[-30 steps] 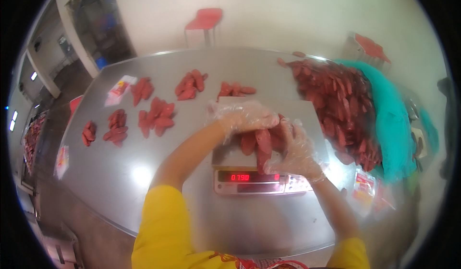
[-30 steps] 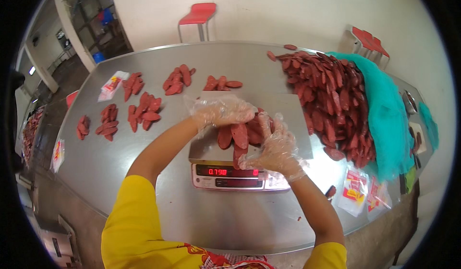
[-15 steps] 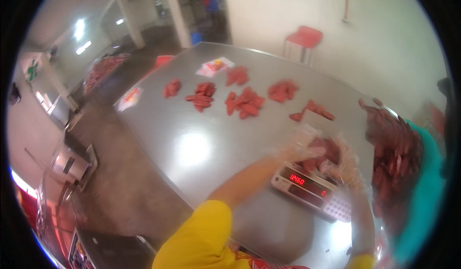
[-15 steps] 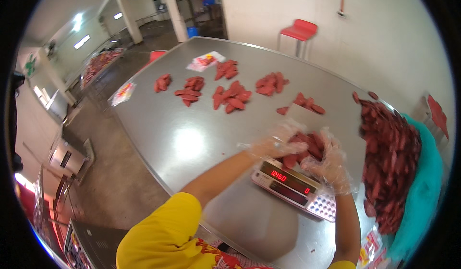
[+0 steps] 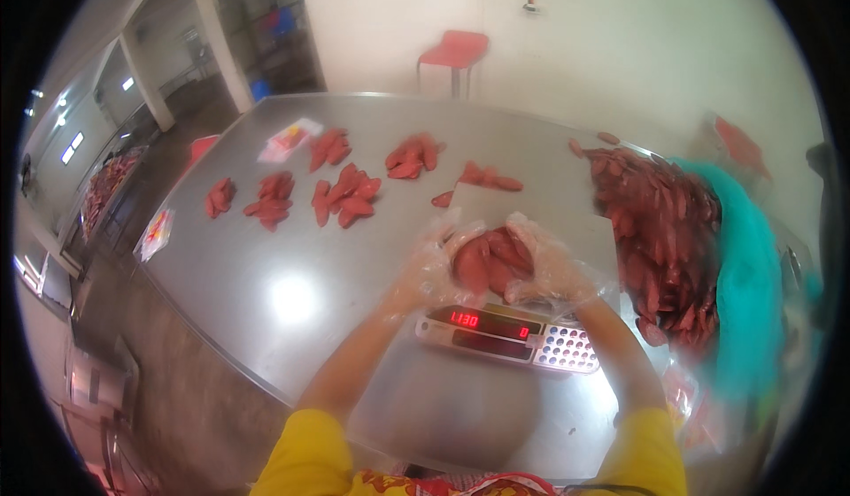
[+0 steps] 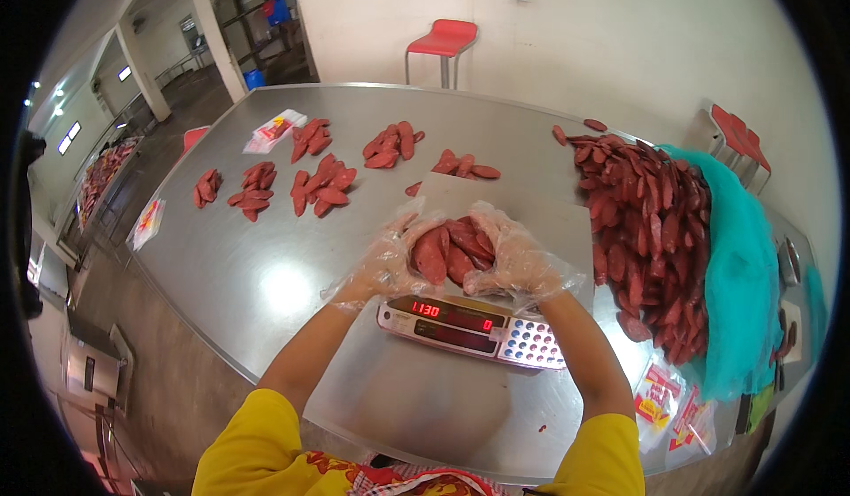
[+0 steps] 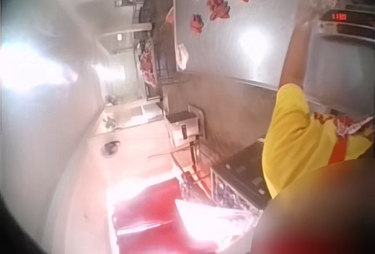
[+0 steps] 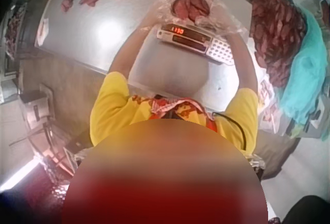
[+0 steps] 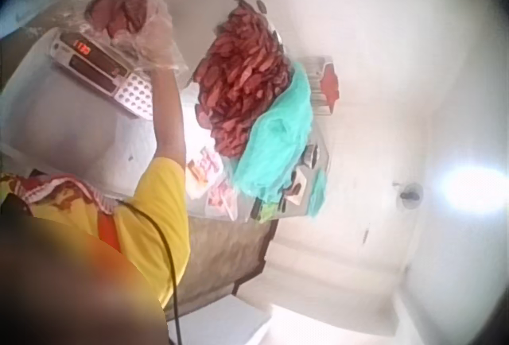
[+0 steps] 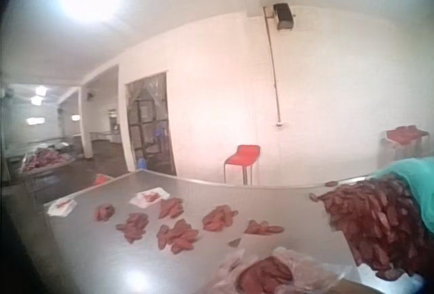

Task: The person repeatedly scoops red meat pieces from a large pile on a stainless steel table, places them on a digital scale, and then transfers them into clear plastic bags. The process is repeated multiple times to create several packaged portions.

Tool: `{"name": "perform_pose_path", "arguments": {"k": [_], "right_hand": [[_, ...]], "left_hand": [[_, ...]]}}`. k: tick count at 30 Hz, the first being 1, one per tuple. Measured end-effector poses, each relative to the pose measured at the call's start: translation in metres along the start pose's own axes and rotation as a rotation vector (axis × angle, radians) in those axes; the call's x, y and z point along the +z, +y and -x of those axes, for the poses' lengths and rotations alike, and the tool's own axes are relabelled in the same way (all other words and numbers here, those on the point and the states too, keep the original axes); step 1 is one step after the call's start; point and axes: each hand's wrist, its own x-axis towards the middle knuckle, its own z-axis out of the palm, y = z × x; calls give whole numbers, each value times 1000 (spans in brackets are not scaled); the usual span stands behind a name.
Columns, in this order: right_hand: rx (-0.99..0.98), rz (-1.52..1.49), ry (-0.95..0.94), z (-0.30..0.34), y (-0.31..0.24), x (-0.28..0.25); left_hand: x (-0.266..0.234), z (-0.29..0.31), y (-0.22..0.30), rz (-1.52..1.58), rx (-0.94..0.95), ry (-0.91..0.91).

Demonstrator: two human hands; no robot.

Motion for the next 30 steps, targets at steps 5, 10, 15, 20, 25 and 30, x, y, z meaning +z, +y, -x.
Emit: {"name": "perform_pose_path", "arguments": {"k": [5,10,15,20,25,30], "right_hand": [[-95,-209,150,-34,-34,34],[-36,-524,373,-66,-99,91],[8,-447,603,-92,-155,144],[17,-657,538,-142,-205,225],[47,-1284,636,-276,-301,340],[222,-1518,552,-452,-380,415]], "left_hand": [[29,3,-39,616,-4,152],[34,20,-9,1521,-536,501],[0,58,-4,1859,-535,816],[-39,105,-85,1859,-545,885],[-171,164,-221,1381,-517,796],[-333,163,-362,1042,-614,826]]}}
